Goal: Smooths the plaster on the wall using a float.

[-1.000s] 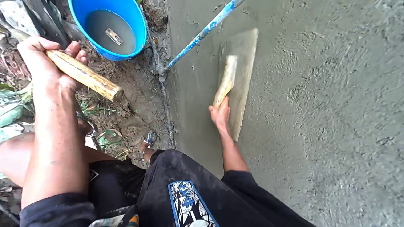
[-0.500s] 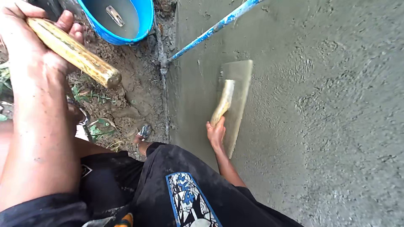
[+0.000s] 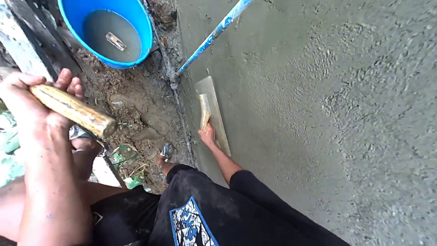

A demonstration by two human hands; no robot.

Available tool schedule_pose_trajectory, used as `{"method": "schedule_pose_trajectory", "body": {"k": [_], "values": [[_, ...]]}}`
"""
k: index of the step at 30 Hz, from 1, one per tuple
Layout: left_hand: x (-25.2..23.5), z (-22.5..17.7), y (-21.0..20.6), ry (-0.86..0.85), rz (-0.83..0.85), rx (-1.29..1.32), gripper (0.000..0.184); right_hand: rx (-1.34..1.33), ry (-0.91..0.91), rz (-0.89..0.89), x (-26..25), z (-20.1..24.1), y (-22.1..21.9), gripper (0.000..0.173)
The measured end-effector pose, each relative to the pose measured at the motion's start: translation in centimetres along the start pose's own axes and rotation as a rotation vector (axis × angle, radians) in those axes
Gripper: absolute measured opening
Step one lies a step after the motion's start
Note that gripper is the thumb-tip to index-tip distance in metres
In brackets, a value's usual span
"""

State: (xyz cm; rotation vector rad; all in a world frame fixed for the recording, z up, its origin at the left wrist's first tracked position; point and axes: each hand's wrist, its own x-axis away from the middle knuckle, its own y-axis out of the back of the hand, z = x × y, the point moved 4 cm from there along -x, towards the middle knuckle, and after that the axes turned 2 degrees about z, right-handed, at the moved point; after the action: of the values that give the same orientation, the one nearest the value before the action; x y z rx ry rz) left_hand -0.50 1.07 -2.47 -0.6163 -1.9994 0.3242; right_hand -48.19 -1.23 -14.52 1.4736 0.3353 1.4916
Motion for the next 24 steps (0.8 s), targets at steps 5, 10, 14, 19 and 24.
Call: {"method": "schedule_pose_trajectory", "body": {"k": [5, 10, 14, 19, 24], "values": [[0.5, 0.3, 1.1, -0.040, 0.026, -0.030, 0.019, 0.116, -0.098, -0.018, -4.7, 2.2, 1.8, 0.059], [-0.5, -0.4, 2.2, -0.062, 0.012, 0.004, 0.021, 0.074, -0.092, -0.117, -2.3, 4.8, 6.1, 0.052], [-1.6, -0.5, 0.0, -0.065, 0.074, 0.035, 0.022, -0.028, -0.035, -0.267, 2.2, 6.3, 11.1, 0.051], [-1.2, 0.1, -3.3, -0.079, 0.086, -0.035, 0.021, -0.168, 0.099, -0.546, 11.1, 5.5, 17.3, 0.045], [-1.3, 0.7, -4.9, -0.029, 0.126, -0.061, 0.021, -0.301, 0.255, -0.586, 14.0, 4.5, 21.2, 0.056]]}}
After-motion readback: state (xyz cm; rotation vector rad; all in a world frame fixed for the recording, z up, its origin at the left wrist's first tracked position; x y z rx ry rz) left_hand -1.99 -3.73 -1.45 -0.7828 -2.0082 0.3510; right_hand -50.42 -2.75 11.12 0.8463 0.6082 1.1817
